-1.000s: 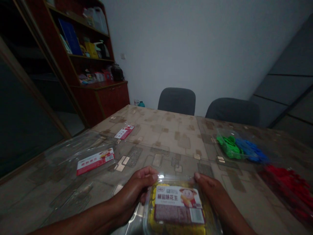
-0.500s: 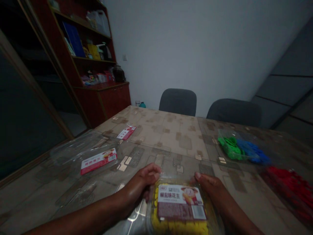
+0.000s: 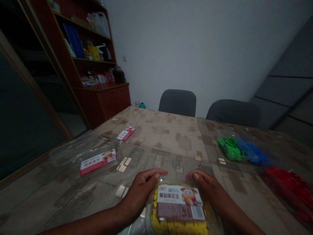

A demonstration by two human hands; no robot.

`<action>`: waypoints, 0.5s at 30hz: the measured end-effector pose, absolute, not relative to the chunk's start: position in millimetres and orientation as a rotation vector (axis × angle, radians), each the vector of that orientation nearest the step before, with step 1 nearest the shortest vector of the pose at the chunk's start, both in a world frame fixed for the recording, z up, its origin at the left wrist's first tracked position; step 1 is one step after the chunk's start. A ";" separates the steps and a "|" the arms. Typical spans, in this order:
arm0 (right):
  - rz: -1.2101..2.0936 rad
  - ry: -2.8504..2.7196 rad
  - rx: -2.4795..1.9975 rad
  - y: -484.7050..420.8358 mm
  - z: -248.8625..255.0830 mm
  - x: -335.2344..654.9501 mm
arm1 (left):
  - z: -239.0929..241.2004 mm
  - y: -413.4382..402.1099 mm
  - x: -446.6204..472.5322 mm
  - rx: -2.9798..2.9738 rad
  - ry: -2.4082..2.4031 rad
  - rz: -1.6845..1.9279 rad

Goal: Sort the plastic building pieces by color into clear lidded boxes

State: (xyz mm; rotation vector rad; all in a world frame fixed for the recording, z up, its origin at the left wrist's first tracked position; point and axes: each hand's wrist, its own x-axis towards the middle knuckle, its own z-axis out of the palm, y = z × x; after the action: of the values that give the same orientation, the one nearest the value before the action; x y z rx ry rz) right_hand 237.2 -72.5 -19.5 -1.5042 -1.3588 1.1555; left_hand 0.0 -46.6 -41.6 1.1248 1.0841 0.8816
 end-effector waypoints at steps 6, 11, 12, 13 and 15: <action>1.126 -1.300 -1.499 -78.1 -23.7 234.6 | -48.0 -46.6 -5.9 1.101 0.981 0.832; 1.072 -1.229 -1.532 -86.7 -28.1 235.7 | -42.8 -55.0 -10.2 1.365 1.004 0.836; 1.076 -1.215 -1.541 -89.0 -27.7 236.4 | -41.9 -55.4 -10.0 1.385 1.017 0.835; 1.091 -1.190 -1.549 -92.0 -27.3 237.5 | -41.2 -55.4 -9.6 1.399 1.030 0.836; 1.139 -1.137 -1.540 -101.6 -27.1 241.0 | -40.3 -54.6 -8.5 1.413 1.055 0.836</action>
State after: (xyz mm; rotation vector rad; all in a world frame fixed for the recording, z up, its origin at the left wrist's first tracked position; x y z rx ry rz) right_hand 241.0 -101.6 -27.1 -1.5396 -1.1374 1.1386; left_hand -8.5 -54.6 -40.3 1.4131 1.0548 0.8360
